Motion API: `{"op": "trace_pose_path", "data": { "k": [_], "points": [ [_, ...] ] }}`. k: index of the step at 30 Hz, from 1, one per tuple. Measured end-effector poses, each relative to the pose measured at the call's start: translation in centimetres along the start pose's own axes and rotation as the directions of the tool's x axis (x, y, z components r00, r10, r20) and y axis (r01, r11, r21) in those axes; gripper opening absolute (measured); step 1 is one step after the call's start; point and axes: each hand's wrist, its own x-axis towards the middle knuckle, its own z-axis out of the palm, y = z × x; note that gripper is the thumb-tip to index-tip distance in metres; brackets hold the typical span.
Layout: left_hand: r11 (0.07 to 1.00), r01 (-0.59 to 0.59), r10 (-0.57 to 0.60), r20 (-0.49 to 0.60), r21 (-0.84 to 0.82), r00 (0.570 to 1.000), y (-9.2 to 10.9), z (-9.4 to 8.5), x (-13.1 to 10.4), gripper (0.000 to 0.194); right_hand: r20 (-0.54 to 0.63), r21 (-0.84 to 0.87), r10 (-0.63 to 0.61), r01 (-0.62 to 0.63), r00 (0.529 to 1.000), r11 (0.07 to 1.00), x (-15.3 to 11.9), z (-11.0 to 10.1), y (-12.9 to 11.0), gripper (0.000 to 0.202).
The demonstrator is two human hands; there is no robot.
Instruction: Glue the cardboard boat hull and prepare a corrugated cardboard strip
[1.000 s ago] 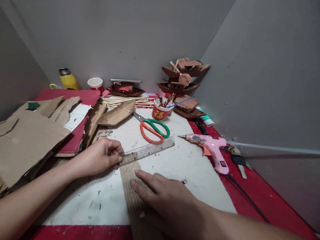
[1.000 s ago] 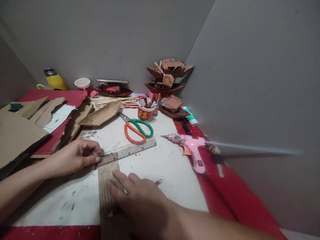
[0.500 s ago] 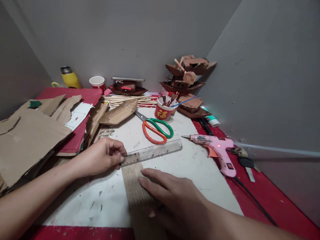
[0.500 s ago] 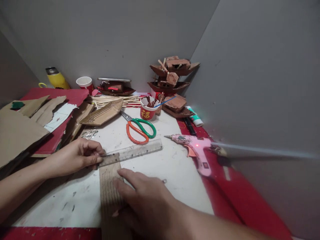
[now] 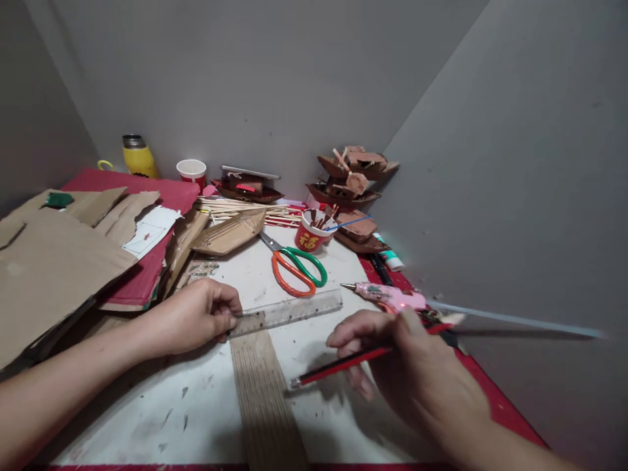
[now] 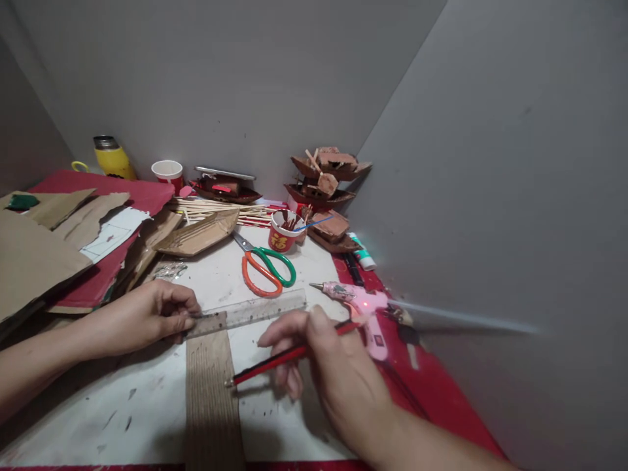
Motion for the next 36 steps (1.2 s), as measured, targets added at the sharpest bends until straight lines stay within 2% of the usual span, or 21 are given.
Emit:
{"op": "trace_pose_path", "data": {
  "k": [3,7,10,13,16,18,20,21,22,24,27,29,32,34,36],
  "points": [
    [1.000,-0.012,0.012,-0.004,0.004,1.000,0.1,0.1,0.0,0.008,0.059,0.094,0.068,-0.073,0.996,0.993,1.2,1.6,0.2,0.055],
    [1.000,-0.023,0.023,-0.014,0.007,1.000,0.1,0.1,-0.1,0.008,0.202,0.004,0.091,-0.093,0.975,0.996,1.9,2.6,0.0,0.032],
    [1.000,-0.030,0.030,-0.016,0.004,0.999,0.0,0.2,-0.1,0.008,0.243,-0.153,0.026,0.012,0.970,0.988,1.7,2.2,-0.4,0.028],
    [0.999,-0.042,0.042,-0.025,0.003,0.999,-0.3,0.3,-0.1,0.008,0.237,-0.317,-0.104,0.178,0.966,0.932,1.5,1.2,-1.0,0.030],
    [0.999,-0.051,0.052,-0.037,0.014,0.998,-0.4,0.3,-0.1,0.008,0.275,-0.365,-0.185,0.281,0.943,0.888,1.5,0.2,-1.7,0.035],
    [0.998,-0.050,0.051,-0.036,0.029,0.998,-0.5,0.3,-0.1,0.009,0.285,-0.354,-0.133,0.233,0.949,0.906,1.5,0.0,-2.1,0.036],
    [0.998,-0.051,0.052,-0.027,0.041,0.998,-0.4,0.2,-0.2,0.009,0.262,-0.335,-0.051,0.141,0.964,0.932,1.5,0.1,-2.4,0.025],
    [0.998,-0.052,0.054,-0.023,0.046,0.998,-0.4,0.2,-0.2,0.009,0.251,-0.313,-0.025,0.106,0.968,0.944,1.4,0.4,-2.5,0.026],
    [0.997,-0.054,0.055,-0.024,0.050,0.998,-0.3,0.2,-0.2,0.009,0.241,-0.279,-0.013,0.082,0.970,0.957,1.4,0.6,-2.6,0.036],
    [0.997,-0.054,0.056,-0.029,0.062,0.998,-0.2,0.2,-0.2,0.009,0.217,-0.176,-0.026,0.065,0.976,0.982,1.3,1.3,-2.6,0.047],
    [0.995,-0.043,0.047,-0.037,0.085,0.998,0.1,0.1,-0.2,0.009,0.202,0.041,-0.075,0.068,0.976,0.997,1.3,2.0,-2.7,0.025],
    [0.994,-0.043,0.048,-0.044,0.105,0.998,0.3,0.1,-0.2,0.009,0.236,0.164,-0.078,0.039,0.969,0.986,1.3,2.4,-2.5,0.024],
    [0.989,-0.058,0.066,-0.057,0.136,0.996,0.3,0.1,-0.2,0.010,0.286,0.184,-0.014,-0.040,0.958,0.982,1.4,3.0,-1.2,0.027],
    [0.987,-0.062,0.071,-0.060,0.145,0.996,0.3,0.1,-0.2,0.010,0.246,0.158,0.002,-0.043,0.969,0.987,1.4,3.6,0.4,0.019],
    [0.989,-0.055,0.064,-0.057,0.138,0.996,0.3,0.1,-0.2,0.010,0.202,0.169,-0.017,-0.017,0.979,0.986,1.4,4.3,2.2,0.020]
  ]
}}
